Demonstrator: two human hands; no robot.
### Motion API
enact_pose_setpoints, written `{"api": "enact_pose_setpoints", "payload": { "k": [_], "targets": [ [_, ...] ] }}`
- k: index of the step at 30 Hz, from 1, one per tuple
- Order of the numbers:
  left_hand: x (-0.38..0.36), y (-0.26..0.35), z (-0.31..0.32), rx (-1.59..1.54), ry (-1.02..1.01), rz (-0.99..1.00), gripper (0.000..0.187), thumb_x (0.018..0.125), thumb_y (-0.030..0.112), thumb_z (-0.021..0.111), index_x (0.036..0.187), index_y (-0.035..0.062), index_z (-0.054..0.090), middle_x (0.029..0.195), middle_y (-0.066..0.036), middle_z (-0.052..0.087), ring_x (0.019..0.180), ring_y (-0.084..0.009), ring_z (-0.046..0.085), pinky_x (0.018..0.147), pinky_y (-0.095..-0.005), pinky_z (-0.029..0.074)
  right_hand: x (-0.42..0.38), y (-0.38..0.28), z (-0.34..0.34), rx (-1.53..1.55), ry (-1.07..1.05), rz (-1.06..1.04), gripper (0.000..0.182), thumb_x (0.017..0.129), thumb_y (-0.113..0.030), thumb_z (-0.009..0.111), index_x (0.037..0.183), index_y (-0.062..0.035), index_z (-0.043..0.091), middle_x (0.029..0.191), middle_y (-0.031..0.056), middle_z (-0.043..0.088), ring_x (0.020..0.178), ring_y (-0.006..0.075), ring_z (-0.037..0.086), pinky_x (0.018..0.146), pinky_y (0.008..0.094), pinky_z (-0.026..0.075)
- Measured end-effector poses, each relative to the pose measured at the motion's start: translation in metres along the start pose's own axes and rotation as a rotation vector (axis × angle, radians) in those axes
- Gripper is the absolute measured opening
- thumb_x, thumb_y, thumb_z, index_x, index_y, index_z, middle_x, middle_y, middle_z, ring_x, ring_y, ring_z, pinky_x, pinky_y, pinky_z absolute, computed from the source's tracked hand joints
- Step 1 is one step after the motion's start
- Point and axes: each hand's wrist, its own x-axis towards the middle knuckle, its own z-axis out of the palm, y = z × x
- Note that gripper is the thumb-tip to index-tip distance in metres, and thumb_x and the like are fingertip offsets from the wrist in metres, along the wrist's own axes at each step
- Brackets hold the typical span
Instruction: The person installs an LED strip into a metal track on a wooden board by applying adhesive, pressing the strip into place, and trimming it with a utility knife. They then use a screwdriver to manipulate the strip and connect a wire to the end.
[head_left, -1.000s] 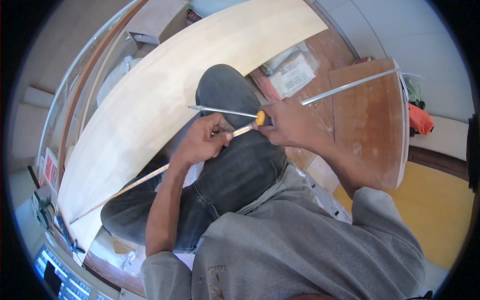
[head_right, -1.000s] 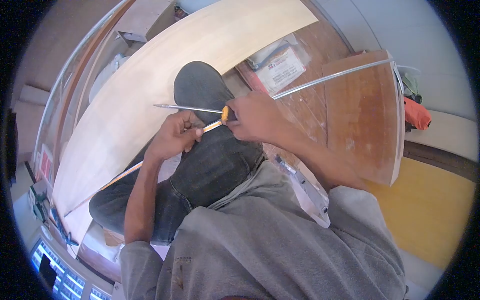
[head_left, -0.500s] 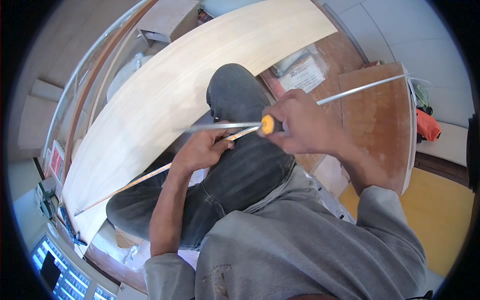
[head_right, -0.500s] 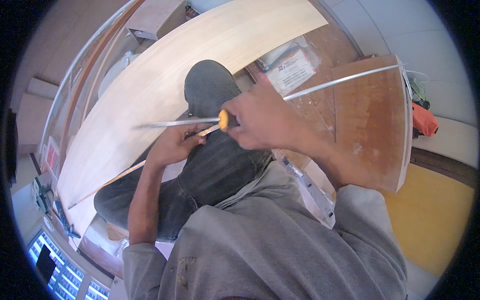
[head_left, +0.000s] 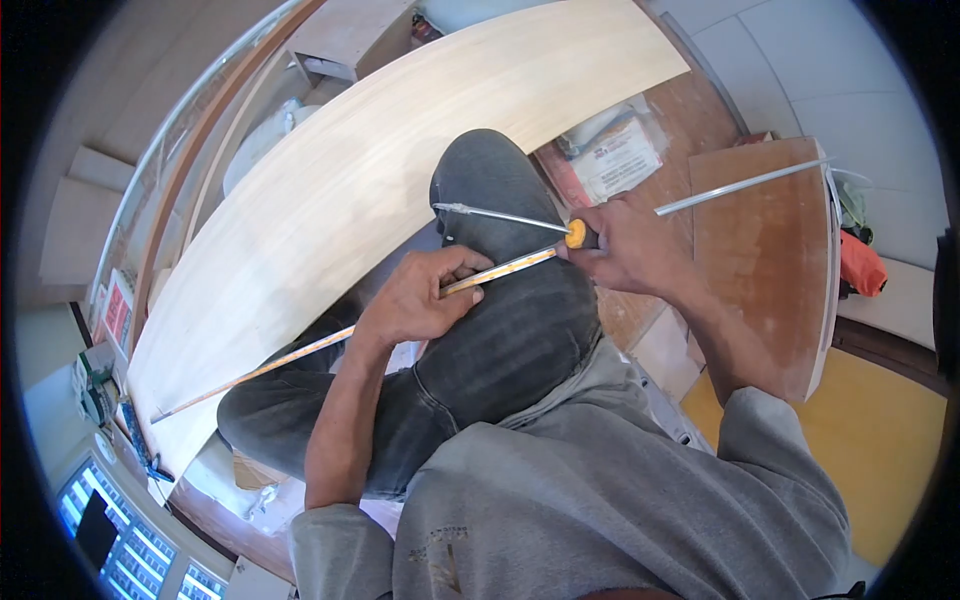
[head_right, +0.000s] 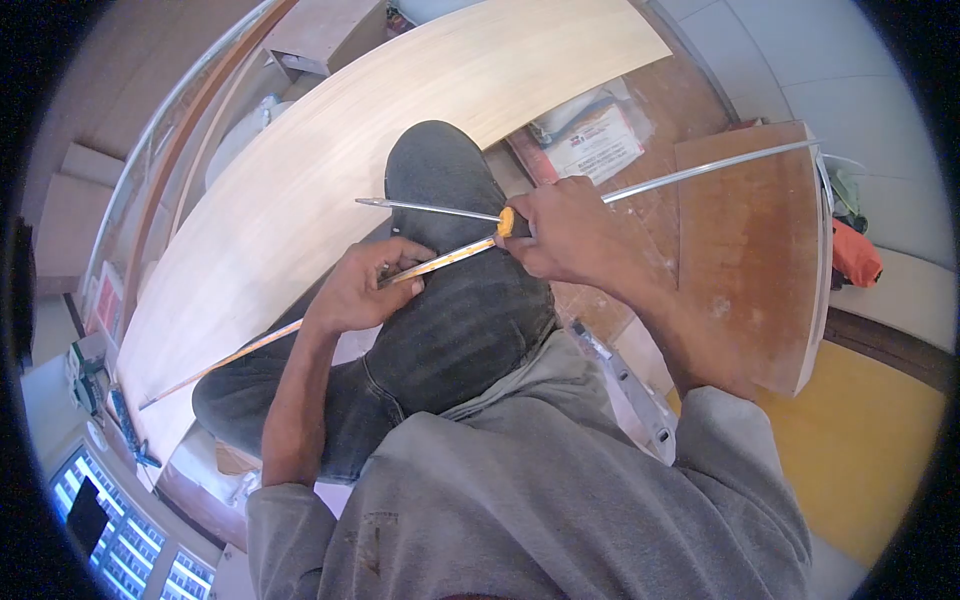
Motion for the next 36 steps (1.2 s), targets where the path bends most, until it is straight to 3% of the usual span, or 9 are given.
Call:
{"api": "enact_pose_setpoints", "payload": {
  "k": [6, 8, 11, 15, 17, 18, 26, 33, 36],
  "targets": [
    [0.004, -0.003, 0.01, 0.037, 0.094, -0.018, 0.014, 0.09, 0.0, 0.068, 0.103, -0.0011, 0.072, 0.08, -0.004, 0.067, 0.076, -0.0097, 0.06, 0.069, -0.029, 0.049, 0.001, -0.003, -0.002, -0.008, -0.03, 0.033, 0.041, 0.088, -0.039, 0.077, 0.104, -0.002, 0.073, 0.09, 0.0241, 0.069, 0.103, 0.0438, 0.062, 0.092, 0.049, 0.049],
    [0.006, -0.007, 0.013, 0.015, 0.127, -0.09, 0.015, 0.085, 0.004, 0.073, 0.099, -0.0021, 0.071, 0.085, -0.018, 0.071, 0.075, -0.022, 0.068, 0.07, -0.0363, 0.05, -0.002, -0.008, -0.005, -0.034, 0.022, -0.005, 0.037, 0.086, -0.036, 0.079, 0.102, -0.0038, 0.073, 0.09, 0.0203, 0.071, 0.101, 0.0395, 0.064, 0.097, 0.0488, 0.047],
    [0.006, -0.005, 0.014, 0.084, 0.151, -0.136, 0.012, 0.085, 0.005, 0.074, 0.093, -0.0017, 0.069, 0.083, -0.02, 0.069, 0.076, -0.0258, 0.068, 0.069, -0.0396, 0.049, -0.004, -0.01, -0.01, 0.007, 0.089, -0.227, 0.03, 0.079, -0.026, 0.081, 0.099, -0.0057, 0.072, 0.091, 0.0145, 0.072, 0.1, 0.0333, 0.067, 0.102, 0.0488, 0.043],
    [0.005, 0.0, 0.015, 0.23, 0.149, -0.096, 0.007, 0.091, 0.002, 0.07, 0.096, -0.0022, 0.068, 0.076, -0.004, 0.065, 0.073, -0.0114, 0.056, 0.068, -0.031, 0.046, -0.008, -0.023, -0.022, -0.056, 0.034, -0.241, 0.027, 0.071, -0.016, 0.08, 0.095, -0.0072, 0.072, 0.093, 0.0098, 0.073, 0.098, 0.0287, 0.068, 0.105, 0.0487, 0.041],
    [0.005, -0.007, 0.016, 0.182, 0.174, -0.102, 0.014, 0.084, 0.006, 0.073, 0.095, -0.0001, 0.068, 0.082, -0.018, 0.068, 0.077, -0.0302, 0.069, 0.069, -0.0417, 0.049, -0.008, -0.018, -0.016, -0.101, 0.108, -0.243, 0.027, 0.067, -0.012, 0.076, 0.094, -0.0075, 0.071, 0.092, 0.0093, 0.073, 0.099, 0.029, 0.068, 0.105, 0.0482, 0.042],
    [0.006, -0.008, 0.016, 0.18, 0.178, -0.102, 0.014, 0.084, 0.006, 0.073, 0.095, -0.0001, 0.068, 0.082, -0.018, 0.068, 0.077, -0.0302, 0.069, 0.069, -0.0417, 0.049, -0.007, -0.015, -0.013, -0.103, 0.106, -0.247, 0.027, 0.067, -0.012, 0.076, 0.094, -0.0075, 0.071, 0.092, 0.0093, 0.073, 0.099, 0.029, 0.068, 0.105, 0.0482, 0.042],
    [0.006, -0.007, 0.006, -0.17, 0.032, -0.055, 0.023, 0.092, 0.006, 0.069, 0.114, 0.002, 0.07, 0.083, -0.007, 0.067, 0.077, -0.0116, 0.061, 0.07, -0.0311, 0.048, -0.001, 0.005, 0.008, -0.071, 0.17, -0.216, 0.026, 0.071, -0.017, 0.078, 0.095, -0.0089, 0.072, 0.089, 0.012, 0.073, 0.097, 0.0306, 0.069, 0.099, 0.0493, 0.042],
    [0.018, -0.004, 0.0, -0.214, -0.06, -0.124, 0.017, 0.094, 0.005, 0.068, 0.111, 0.0016, 0.069, 0.084, -0.002, 0.065, 0.076, -0.0096, 0.059, 0.069, -0.0268, 0.047, 0.006, -0.014, -0.017, 0.013, 0.247, -0.366, 0.021, 0.081, -0.023, 0.078, 0.094, -0.0087, 0.069, 0.088, 0.0101, 0.07, 0.094, 0.032, 0.067, 0.102, 0.0488, 0.042],
    [0.028, 0.0, -0.006, -0.263, -0.168, -0.07, 0.011, 0.095, 0.001, 0.066, 0.106, 0.0018, 0.069, 0.082, -0.002, 0.065, 0.074, -0.0097, 0.059, 0.068, -0.0269, 0.048, 0.016, -0.024, -0.029, -0.046, 0.075, -0.317, 0.024, 0.083, -0.028, 0.079, 0.093, -0.0085, 0.069, 0.088, 0.0107, 0.069, 0.094, 0.0329, 0.066, 0.099, 0.0464, 0.044]
  ]
}}
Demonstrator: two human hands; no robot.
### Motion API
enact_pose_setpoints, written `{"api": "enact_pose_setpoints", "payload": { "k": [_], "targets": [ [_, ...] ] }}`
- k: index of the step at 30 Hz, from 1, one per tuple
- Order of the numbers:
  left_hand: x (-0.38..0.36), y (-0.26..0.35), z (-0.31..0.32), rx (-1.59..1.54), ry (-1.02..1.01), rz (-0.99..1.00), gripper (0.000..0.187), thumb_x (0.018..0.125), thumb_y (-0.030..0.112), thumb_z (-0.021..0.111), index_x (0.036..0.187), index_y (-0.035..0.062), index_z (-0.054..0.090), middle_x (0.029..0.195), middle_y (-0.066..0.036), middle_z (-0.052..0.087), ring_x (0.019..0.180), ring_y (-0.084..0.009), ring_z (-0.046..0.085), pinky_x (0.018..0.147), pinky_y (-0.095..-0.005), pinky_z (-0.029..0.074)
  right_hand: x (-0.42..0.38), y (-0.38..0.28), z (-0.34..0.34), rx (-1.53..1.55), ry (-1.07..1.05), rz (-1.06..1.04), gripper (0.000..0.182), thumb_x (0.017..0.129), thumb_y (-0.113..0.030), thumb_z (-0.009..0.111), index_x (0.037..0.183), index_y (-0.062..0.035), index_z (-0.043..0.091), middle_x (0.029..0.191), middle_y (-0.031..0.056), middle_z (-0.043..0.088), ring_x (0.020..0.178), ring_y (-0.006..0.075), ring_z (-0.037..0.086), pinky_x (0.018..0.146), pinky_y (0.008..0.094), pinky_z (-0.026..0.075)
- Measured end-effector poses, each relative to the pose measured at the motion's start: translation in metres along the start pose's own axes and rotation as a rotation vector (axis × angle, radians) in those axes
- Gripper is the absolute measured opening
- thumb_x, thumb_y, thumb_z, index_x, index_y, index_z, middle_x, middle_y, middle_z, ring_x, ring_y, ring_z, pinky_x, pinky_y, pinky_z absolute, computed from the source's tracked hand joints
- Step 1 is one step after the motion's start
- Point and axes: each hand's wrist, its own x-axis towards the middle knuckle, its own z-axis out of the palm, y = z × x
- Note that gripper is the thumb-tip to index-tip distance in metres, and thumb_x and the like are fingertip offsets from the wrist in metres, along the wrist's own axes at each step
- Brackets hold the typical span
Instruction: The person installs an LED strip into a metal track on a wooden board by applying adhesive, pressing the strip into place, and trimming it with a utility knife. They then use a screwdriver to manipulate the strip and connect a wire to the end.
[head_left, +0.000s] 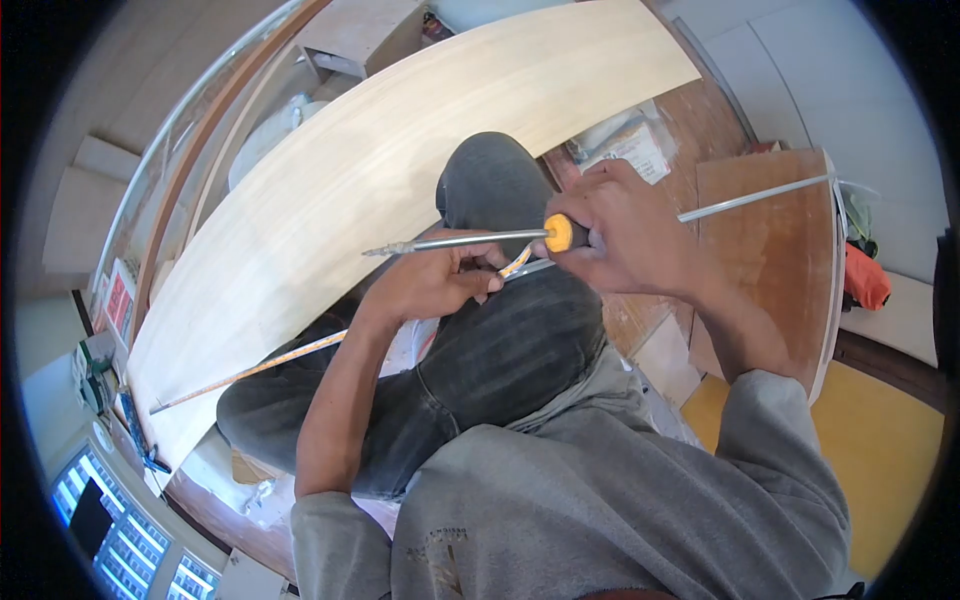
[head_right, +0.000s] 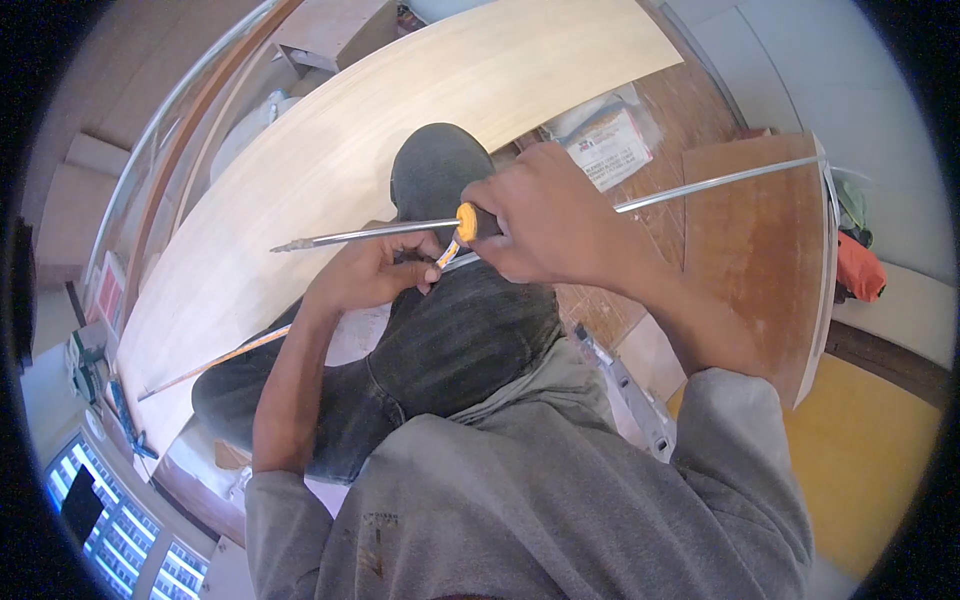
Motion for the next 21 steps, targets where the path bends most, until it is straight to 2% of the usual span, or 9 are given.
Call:
{"api": "enact_pose_setpoints", "payload": {
  "k": [2, 3, 5, 8, 14, 17, 21],
  "targets": [
    [0.001, 0.005, -0.004, 0.063, -0.044, 0.015, 0.005, 0.098, 0.002, 0.065, 0.102, 0.001, 0.067, 0.087, -0.001, 0.066, 0.08, -0.0109, 0.062, 0.075, -0.0273, 0.051, 0.007, 0.0, -0.002, 0.022, 0.012, -0.013, 0.029, 0.083, -0.032, 0.08, 0.09, -0.0064, 0.069, 0.082, 0.0134, 0.067, 0.088, 0.0347, 0.066, 0.089, 0.045, 0.047],
    [0.003, -0.001, -0.004, 0.022, -0.038, 0.061, 0.004, 0.099, 0.005, 0.065, 0.101, 0.0015, 0.066, 0.087, -0.002, 0.067, 0.08, -0.011, 0.065, 0.072, -0.0277, 0.052, 0.01, 0.001, -0.005, 0.021, 0.011, -0.017, 0.029, 0.083, -0.032, 0.08, 0.09, -0.0064, 0.069, 0.082, 0.0134, 0.067, 0.088, 0.0347, 0.066, 0.089, 0.045, 0.047],
    [0.001, -0.011, -0.003, -0.012, -0.003, 0.05, 0.005, 0.099, 0.007, 0.065, 0.1, 0.0019, 0.065, 0.087, -0.002, 0.067, 0.08, -0.0109, 0.065, 0.07, -0.0279, 0.053, 0.015, 0.003, -0.009, 0.186, -0.034, 0.012, 0.035, 0.085, -0.036, 0.08, 0.087, -0.0036, 0.068, 0.075, 0.0159, 0.065, 0.08, 0.0362, 0.065, 0.08, 0.0455, 0.048],
    [-0.001, -0.018, 0.001, -0.032, 0.049, 0.069, 0.009, 0.101, 0.011, 0.064, 0.101, 0.0019, 0.064, 0.087, -0.004, 0.067, 0.08, -0.0111, 0.067, 0.067, -0.0282, 0.054, 0.019, 0.005, -0.006, 0.175, -0.042, 0.041, 0.036, 0.087, -0.036, 0.079, 0.086, -0.0024, 0.067, 0.069, 0.0168, 0.062, 0.073, 0.0364, 0.064, 0.073, 0.0463, 0.048],
    [-0.004, -0.023, 0.004, -0.139, 0.143, 0.128, 0.009, 0.103, 0.009, 0.061, 0.104, 0.0003, 0.061, 0.086, -0.006, 0.067, 0.077, -0.0128, 0.069, 0.062, -0.0271, 0.054, 0.026, -0.001, -0.01, 0.251, -0.119, 0.12, 0.036, 0.087, -0.036, 0.08, 0.085, -0.0019, 0.067, 0.067, 0.016, 0.06, 0.067, 0.032, 0.062, 0.066, 0.0428, 0.047],
    [-0.004, -0.018, 0.003, -0.124, 0.123, 0.111, 0.007, 0.102, 0.007, 0.062, 0.101, 0.0001, 0.063, 0.083, -0.006, 0.068, 0.075, -0.0123, 0.069, 0.059, -0.0262, 0.053, 0.019, 0.0, -0.013, 0.232, -0.068, 0.147, 0.037, 0.086, -0.036, 0.081, 0.082, -0.0018, 0.066, 0.064, 0.0144, 0.059, 0.064, 0.0298, 0.061, 0.063, 0.0419, 0.046],
    [-0.002, -0.013, 0.007, -0.083, 0.143, 0.04, 0.006, 0.099, 0.005, 0.066, 0.095, 0.0005, 0.066, 0.079, -0.004, 0.067, 0.064, -0.0091, 0.064, 0.054, -0.0255, 0.049, 0.005, 0.012, -0.012, 0.179, -0.106, 0.165, 0.037, 0.086, -0.036, 0.081, 0.082, -0.0018, 0.067, 0.062, 0.0129, 0.059, 0.06, 0.0292, 0.06, 0.06, 0.0407, 0.045]
  ]
}}
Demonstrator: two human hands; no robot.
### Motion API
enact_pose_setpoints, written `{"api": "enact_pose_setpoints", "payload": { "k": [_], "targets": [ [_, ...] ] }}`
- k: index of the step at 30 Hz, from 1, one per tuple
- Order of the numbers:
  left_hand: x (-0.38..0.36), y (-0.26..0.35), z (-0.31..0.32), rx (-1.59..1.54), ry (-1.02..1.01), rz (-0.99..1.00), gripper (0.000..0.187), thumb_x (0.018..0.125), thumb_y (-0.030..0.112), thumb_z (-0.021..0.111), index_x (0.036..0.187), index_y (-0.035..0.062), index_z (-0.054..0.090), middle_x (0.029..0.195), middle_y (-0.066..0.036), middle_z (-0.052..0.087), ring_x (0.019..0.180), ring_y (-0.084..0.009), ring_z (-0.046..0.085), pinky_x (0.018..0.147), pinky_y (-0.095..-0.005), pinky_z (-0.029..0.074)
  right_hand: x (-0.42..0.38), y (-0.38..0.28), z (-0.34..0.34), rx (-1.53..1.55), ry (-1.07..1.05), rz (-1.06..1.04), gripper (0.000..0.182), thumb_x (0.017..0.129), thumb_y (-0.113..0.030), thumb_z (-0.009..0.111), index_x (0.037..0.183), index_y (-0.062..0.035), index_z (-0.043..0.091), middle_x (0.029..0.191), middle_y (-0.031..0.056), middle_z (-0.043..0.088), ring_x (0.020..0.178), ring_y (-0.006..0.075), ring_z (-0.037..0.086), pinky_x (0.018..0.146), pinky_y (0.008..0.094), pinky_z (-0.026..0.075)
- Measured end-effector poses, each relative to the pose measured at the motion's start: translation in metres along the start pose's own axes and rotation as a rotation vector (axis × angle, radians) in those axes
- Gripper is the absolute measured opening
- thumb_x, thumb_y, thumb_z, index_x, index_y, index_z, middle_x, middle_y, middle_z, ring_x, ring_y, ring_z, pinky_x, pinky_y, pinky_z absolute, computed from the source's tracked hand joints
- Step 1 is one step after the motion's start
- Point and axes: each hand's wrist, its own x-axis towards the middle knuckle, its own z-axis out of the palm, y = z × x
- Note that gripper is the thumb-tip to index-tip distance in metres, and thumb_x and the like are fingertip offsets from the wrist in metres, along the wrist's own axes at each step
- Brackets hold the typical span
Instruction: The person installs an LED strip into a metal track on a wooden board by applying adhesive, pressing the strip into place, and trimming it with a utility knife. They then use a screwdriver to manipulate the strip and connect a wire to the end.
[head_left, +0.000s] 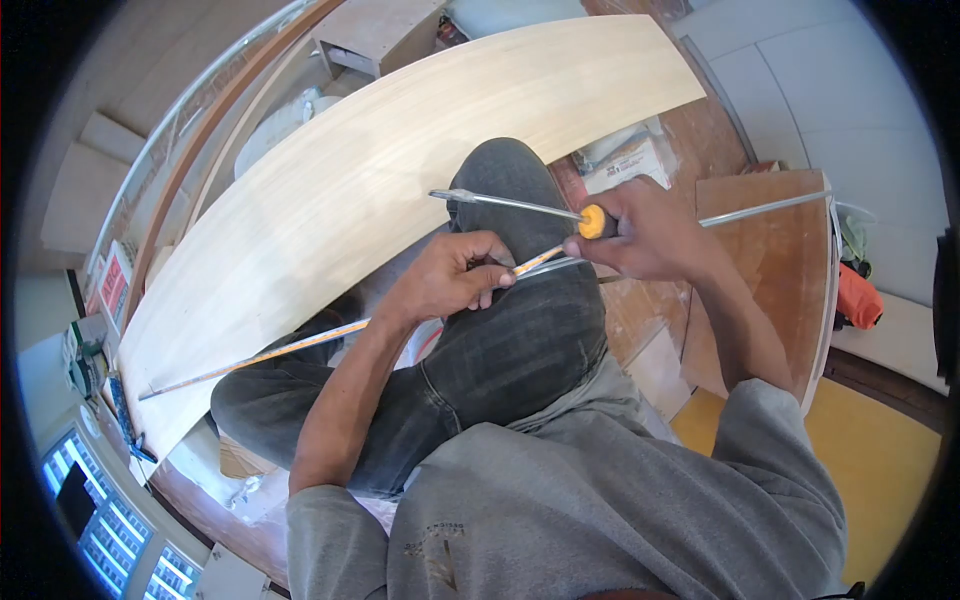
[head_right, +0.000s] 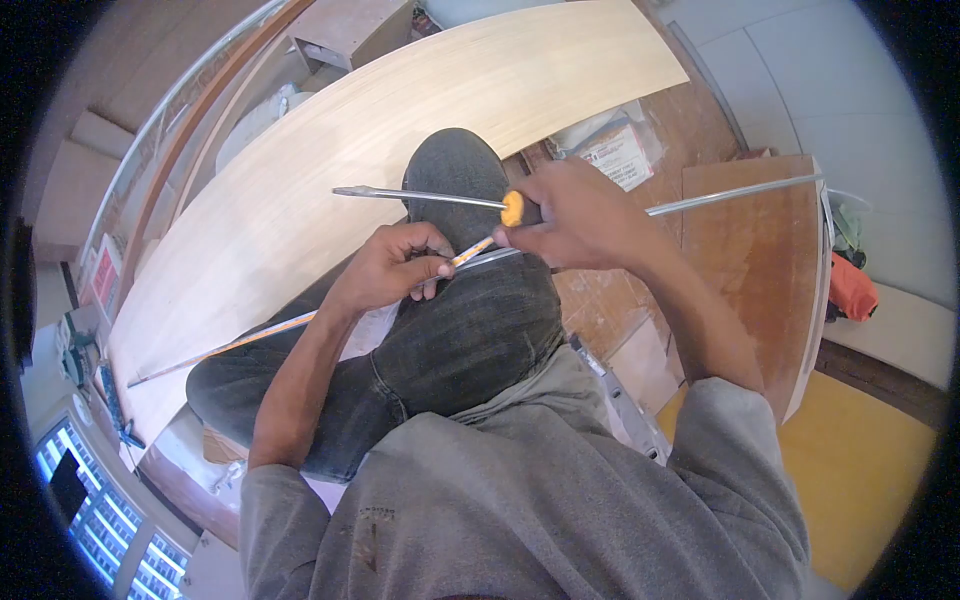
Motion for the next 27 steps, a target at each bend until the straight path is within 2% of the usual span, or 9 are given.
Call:
{"api": "enact_pose_setpoints", "payload": {
  "k": [4, 8, 13, 15, 17, 21, 23, 25, 27],
  "targets": [
    [0.0, 0.001, 0.005, 0.125, 0.031, 0.052, 0.005, 0.096, 0.005, 0.069, 0.094, 0.001, 0.067, 0.075, -0.002, 0.065, 0.058, -0.0068, 0.057, 0.05, -0.0258, 0.043, -0.008, 0.011, 0.009, 0.034, 0.0, 0.075, 0.034, 0.087, -0.034, 0.081, 0.085, -0.0022, 0.07, 0.061, 0.0101, 0.058, 0.058, 0.0234, 0.056, 0.059, 0.0385, 0.044],
    [0.0, -0.002, 0.007, 0.218, 0.063, 0.121, 0.007, 0.096, 0.005, 0.07, 0.091, 0.0011, 0.066, 0.072, -0.002, 0.063, 0.057, -0.0066, 0.056, 0.049, -0.027, 0.041, -0.008, 0.027, 0.022, 0.095, -0.022, 0.145, 0.03, 0.089, -0.031, 0.08, 0.086, -0.0027, 0.07, 0.062, 0.0068, 0.059, 0.059, 0.0182, 0.054, 0.059, 0.0372, 0.044],
    [0.002, -0.005, 0.009, 0.29, 0.101, 0.195, 0.012, 0.095, 0.005, 0.07, 0.086, 0.002, 0.063, 0.068, -0.001, 0.062, 0.054, -0.0072, 0.055, 0.049, -0.0281, 0.041, -0.011, 0.034, 0.03, 0.108, -0.052, 0.232, 0.028, 0.09, -0.03, 0.079, 0.088, -0.0027, 0.07, 0.064, 0.0069, 0.059, 0.06, 0.0184, 0.055, 0.06, 0.0372, 0.045],
    [0.002, -0.002, 0.009, 0.276, 0.096, 0.153, 0.011, 0.094, 0.004, 0.07, 0.085, 0.0022, 0.063, 0.068, -0.002, 0.062, 0.054, -0.0071, 0.055, 0.049, -0.028, 0.041, -0.011, 0.035, 0.03, 0.121, -0.041, 0.236, 0.029, 0.089, -0.03, 0.079, 0.088, -0.0024, 0.07, 0.064, 0.0073, 0.059, 0.06, 0.0185, 0.055, 0.06, 0.0372, 0.045],
    [0.002, 0.002, 0.01, 0.263, 0.09, 0.11, 0.011, 0.094, 0.003, 0.07, 0.085, 0.0023, 0.063, 0.069, -0.002, 0.063, 0.054, -0.0071, 0.055, 0.049, -0.028, 0.041, -0.01, 0.032, 0.027, 0.098, -0.068, 0.267, 0.042, 0.082, -0.041, 0.08, 0.088, -0.0011, 0.071, 0.077, 0.0227, 0.067, 0.081, 0.0424, 0.068, 0.074, 0.0485, 0.052],
    [0.0, 0.005, 0.008, 0.114, 0.038, 0.027, 0.008, 0.093, 0.001, 0.07, 0.089, 0.0023, 0.063, 0.074, -0.003, 0.064, 0.057, -0.0072, 0.054, 0.05, -0.0268, 0.04, -0.006, 0.035, 0.019, 0.126, -0.147, 0.274, 0.042, 0.081, -0.04, 0.081, 0.092, 0.0003, 0.071, 0.076, 0.0231, 0.067, 0.08, 0.0419, 0.068, 0.074, 0.0467, 0.052],
    [0.0, 0.006, 0.009, 0.063, 0.004, -0.016, 0.007, 0.093, 0.001, 0.069, 0.091, 0.0022, 0.063, 0.076, -0.003, 0.064, 0.057, -0.0072, 0.054, 0.05, -0.0264, 0.04, -0.005, 0.035, 0.014, 0.214, -0.142, 0.166, 0.033, 0.087, -0.031, 0.081, 0.081, -0.0004, 0.069, 0.064, 0.0075, 0.059, 0.061, 0.0186, 0.055, 0.06, 0.0361, 0.044],
    [-0.001, 0.007, 0.01, -0.096, 0.02, -0.041, 0.006, 0.094, 0.002, 0.069, 0.093, 0.0019, 0.063, 0.076, -0.002, 0.063, 0.058, -0.0069, 0.053, 0.051, -0.0254, 0.04, -0.002, 0.032, 0.008, 0.244, -0.157, 0.204, 0.033, 0.086, -0.031, 0.081, 0.08, -0.0005, 0.069, 0.063, 0.007, 0.059, 0.061, 0.0184, 0.056, 0.06, 0.0361, 0.044],
    [0.0, 0.006, 0.01, -0.07, 0.002, -0.039, 0.007, 0.094, 0.003, 0.07, 0.094, 0.0019, 0.064, 0.076, -0.002, 0.063, 0.058, -0.0068, 0.053, 0.051, -0.0251, 0.039, 0.0, 0.032, 0.007, 0.27, -0.171, 0.238, 0.034, 0.086, -0.031, 0.081, 0.079, -0.0006, 0.069, 0.063, 0.0065, 0.059, 0.061, 0.0181, 0.056, 0.06, 0.0361, 0.044]
  ]
}}
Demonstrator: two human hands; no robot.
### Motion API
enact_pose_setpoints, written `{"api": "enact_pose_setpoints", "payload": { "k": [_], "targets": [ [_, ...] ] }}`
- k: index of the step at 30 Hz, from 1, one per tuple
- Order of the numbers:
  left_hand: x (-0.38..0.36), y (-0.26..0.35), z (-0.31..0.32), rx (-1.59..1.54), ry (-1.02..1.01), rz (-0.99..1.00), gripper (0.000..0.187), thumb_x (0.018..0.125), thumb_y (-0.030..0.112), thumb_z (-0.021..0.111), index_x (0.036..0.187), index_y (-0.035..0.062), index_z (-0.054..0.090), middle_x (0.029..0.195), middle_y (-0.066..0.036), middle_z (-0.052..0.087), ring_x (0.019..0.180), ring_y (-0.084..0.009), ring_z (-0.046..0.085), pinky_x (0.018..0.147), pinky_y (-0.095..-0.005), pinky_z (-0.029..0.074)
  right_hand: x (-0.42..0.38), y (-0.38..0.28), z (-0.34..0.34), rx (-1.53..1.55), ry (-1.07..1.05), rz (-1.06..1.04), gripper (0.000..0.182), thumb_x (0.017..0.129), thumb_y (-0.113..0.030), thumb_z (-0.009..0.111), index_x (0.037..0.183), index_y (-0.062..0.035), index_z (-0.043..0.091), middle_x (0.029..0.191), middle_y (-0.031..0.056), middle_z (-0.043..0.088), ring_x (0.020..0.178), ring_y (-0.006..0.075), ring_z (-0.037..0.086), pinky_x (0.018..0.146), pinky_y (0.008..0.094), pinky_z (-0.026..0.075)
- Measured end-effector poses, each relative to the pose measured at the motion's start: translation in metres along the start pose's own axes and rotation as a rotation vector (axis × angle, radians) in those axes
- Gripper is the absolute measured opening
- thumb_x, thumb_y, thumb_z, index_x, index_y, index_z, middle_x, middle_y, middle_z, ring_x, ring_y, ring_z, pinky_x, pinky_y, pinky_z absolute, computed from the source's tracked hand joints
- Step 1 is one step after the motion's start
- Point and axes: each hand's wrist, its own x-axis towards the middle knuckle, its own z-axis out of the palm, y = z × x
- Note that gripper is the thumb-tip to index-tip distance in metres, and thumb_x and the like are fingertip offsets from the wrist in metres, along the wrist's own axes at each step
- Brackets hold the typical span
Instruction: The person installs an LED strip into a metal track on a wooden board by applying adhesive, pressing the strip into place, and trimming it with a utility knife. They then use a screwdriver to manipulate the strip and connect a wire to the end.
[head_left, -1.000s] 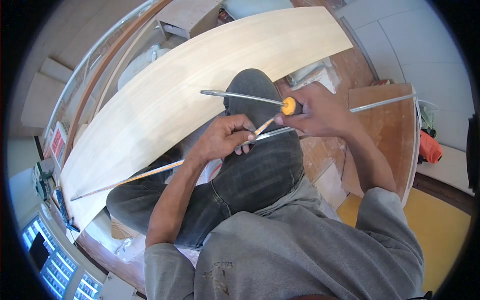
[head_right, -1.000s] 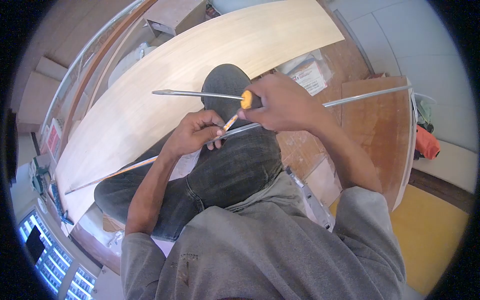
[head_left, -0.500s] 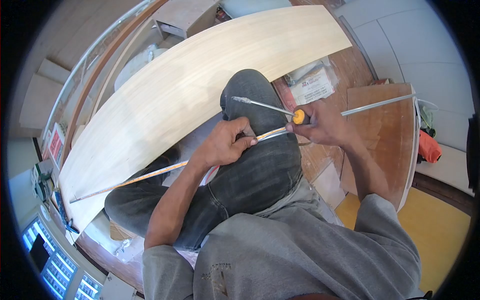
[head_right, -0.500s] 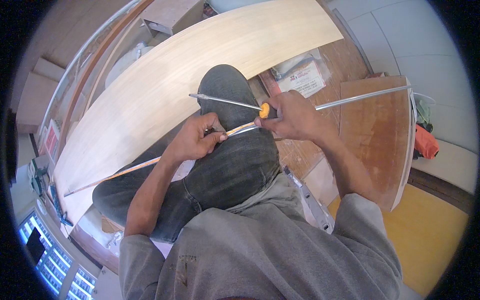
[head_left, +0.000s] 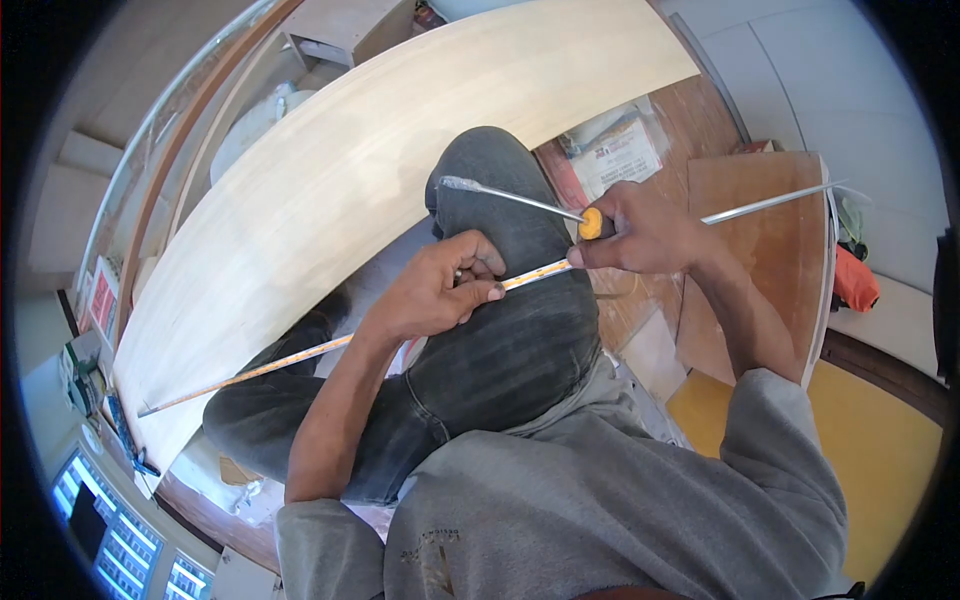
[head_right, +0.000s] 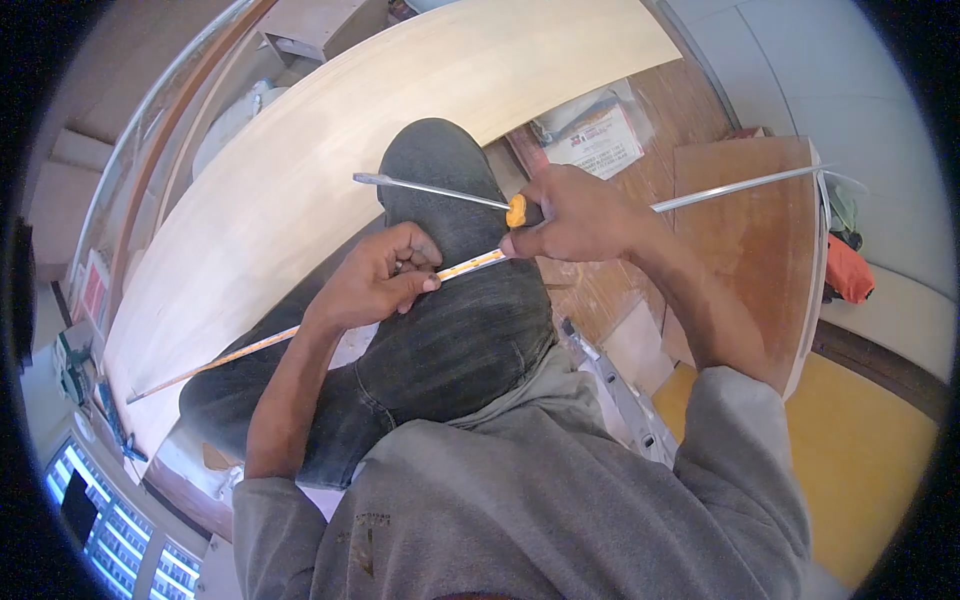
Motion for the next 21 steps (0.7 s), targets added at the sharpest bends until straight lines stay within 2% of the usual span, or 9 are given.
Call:
{"api": "enact_pose_setpoints", "payload": {
  "k": [3, 5, 6, 8, 11, 18, 21],
  "targets": [
    [0.0, -0.004, -0.002, 0.078, -0.015, 0.019, 0.008, 0.095, 0.006, 0.071, 0.094, 0.0017, 0.064, 0.075, -0.001, 0.062, 0.058, -0.0065, 0.052, 0.051, -0.0248, 0.039, 0.003, -0.001, 0.0, -0.051, -0.054, 0.047, 0.033, 0.085, -0.032, 0.081, 0.079, -0.0014, 0.069, 0.062, 0.0083, 0.06, 0.06, 0.02, 0.056, 0.061, 0.0367, 0.045],
    [0.0, -0.006, -0.002, 0.129, -0.021, 0.033, 0.009, 0.095, 0.007, 0.072, 0.094, 0.0016, 0.065, 0.074, -0.001, 0.062, 0.058, -0.0065, 0.052, 0.051, -0.0247, 0.039, 0.003, -0.004, 0.001, -0.186, -0.113, 0.073, 0.035, 0.079, -0.034, 0.081, 0.096, -0.0046, 0.076, 0.079, 0.0211, 0.07, 0.081, 0.0389, 0.07, 0.075, 0.0456, 0.053],
    [0.0, -0.006, -0.001, 0.133, -0.014, 0.03, 0.009, 0.096, 0.007, 0.072, 0.093, 0.0017, 0.065, 0.074, -0.001, 0.062, 0.059, -0.0059, 0.051, 0.052, -0.0246, 0.039, 0.003, -0.001, 0.004, -0.186, -0.114, 0.076, 0.035, 0.079, -0.034, 0.081, 0.096, -0.0046, 0.076, 0.079, 0.0211, 0.07, 0.081, 0.0389, 0.07, 0.075, 0.0456, 0.053],
    [0.001, -0.007, -0.001, 0.137, -0.008, 0.029, 0.01, 0.096, 0.008, 0.073, 0.092, 0.0018, 0.066, 0.074, 0.0, 0.061, 0.06, -0.0054, 0.051, 0.053, -0.0246, 0.039, 0.001, 0.009, 0.013, -0.366, 0.006, -0.069, 0.032, 0.079, -0.036, 0.08, 0.097, -0.0104, 0.078, 0.079, 0.0194, 0.07, 0.082, 0.04, 0.071, 0.076, 0.0486, 0.055],
    [0.002, -0.011, -0.002, 0.193, 0.001, 0.09, 0.01, 0.095, 0.008, 0.073, 0.089, 0.0023, 0.067, 0.075, 0.001, 0.061, 0.063, -0.0041, 0.05, 0.055, -0.0245, 0.037, -0.002, 0.011, 0.019, -0.473, 0.093, -0.114, 0.03, 0.08, -0.038, 0.078, 0.094, -0.012, 0.079, 0.078, 0.0189, 0.07, 0.083, 0.0409, 0.071, 0.077, 0.0509, 0.056],
    [0.001, -0.007, -0.001, 0.205, 0.011, 0.057, 0.011, 0.095, 0.009, 0.073, 0.088, 0.0026, 0.068, 0.074, 0.002, 0.062, 0.066, -0.004, 0.05, 0.057, -0.0256, 0.038, -0.004, 0.01, 0.023, -0.553, 0.136, -0.147, 0.028, 0.08, -0.037, 0.078, 0.092, -0.0122, 0.078, 0.079, 0.0177, 0.071, 0.083, 0.0399, 0.072, 0.075, 0.0524, 0.056],
    [-0.001, 0.002, 0.001, 0.27, 0.025, 0.046, 0.013, 0.095, 0.011, 0.073, 0.087, 0.0029, 0.068, 0.072, 0.002, 0.062, 0.066, -0.005, 0.05, 0.058, -0.027, 0.039, -0.007, 0.006, 0.023, -0.579, 0.1, -0.116, 0.025, 0.077, -0.033, 0.079, 0.089, -0.0109, 0.077, 0.077, 0.0164, 0.071, 0.083, 0.038, 0.072, 0.08, 0.0515, 0.055]
  ]
}}
